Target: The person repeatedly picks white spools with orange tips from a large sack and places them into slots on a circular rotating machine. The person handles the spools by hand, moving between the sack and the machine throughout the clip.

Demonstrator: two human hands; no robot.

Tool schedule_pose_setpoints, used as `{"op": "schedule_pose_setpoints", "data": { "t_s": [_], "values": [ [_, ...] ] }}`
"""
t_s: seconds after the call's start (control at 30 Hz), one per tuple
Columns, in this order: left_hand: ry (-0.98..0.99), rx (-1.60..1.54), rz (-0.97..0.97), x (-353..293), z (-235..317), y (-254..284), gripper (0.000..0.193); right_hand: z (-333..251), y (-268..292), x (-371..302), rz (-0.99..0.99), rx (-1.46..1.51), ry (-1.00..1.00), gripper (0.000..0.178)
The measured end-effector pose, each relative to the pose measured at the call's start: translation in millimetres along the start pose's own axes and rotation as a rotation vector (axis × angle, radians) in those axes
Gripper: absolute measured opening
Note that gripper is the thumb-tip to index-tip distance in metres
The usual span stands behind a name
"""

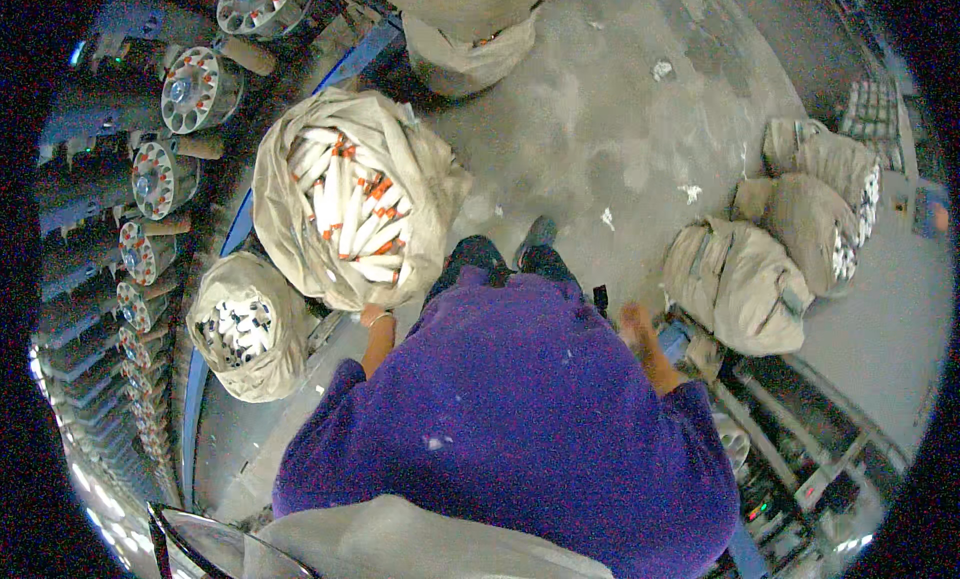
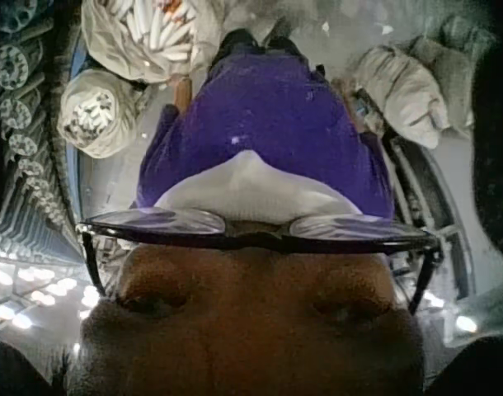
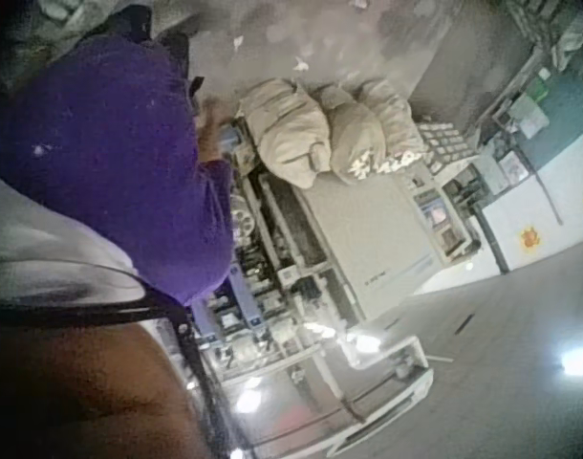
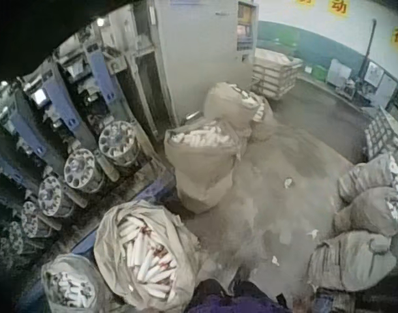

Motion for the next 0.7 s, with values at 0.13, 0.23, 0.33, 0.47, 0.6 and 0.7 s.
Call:
{"op": "schedule_pose_setpoints", "data": {
  "t_s": [0.13,0.23,0.33,0.47,0.6,0.7],
  "values": [
    [-0.109,0.007,-0.015,-10,3,53,0.043,-114,221,122,0.254,0.441,0.080,0.022],
    [0.150,0.017,0.016,-5,-32,122,0.066,-241,353,169,0.360,0.526,0.251,0.029],
    [0.288,-0.335,0.134,16,-40,178,0.066,-354,411,193,0.355,0.497,0.462,0.029],
    [0.368,-0.403,0.176,76,19,191,0.067,-433,389,221,0.403,0.168,0.551,0.027],
    [0.502,-0.290,0.113,103,68,152,0.069,-434,298,236,-0.071,-0.442,0.611,0.033],
    [0.646,-0.943,0.367,92,77,134,0.073,-422,265,237,-0.196,-0.519,0.776,0.032]
  ]
}}
Point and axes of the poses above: each hand's wrist, its own x-axis towards the middle knuckle, its own y-axis out of the back of the hand, z = x × y, the point moved 5 cm from there along x, towards the middle knuckle, and after that the axes turned 12 degrees about -x, right-handed, at the moved point
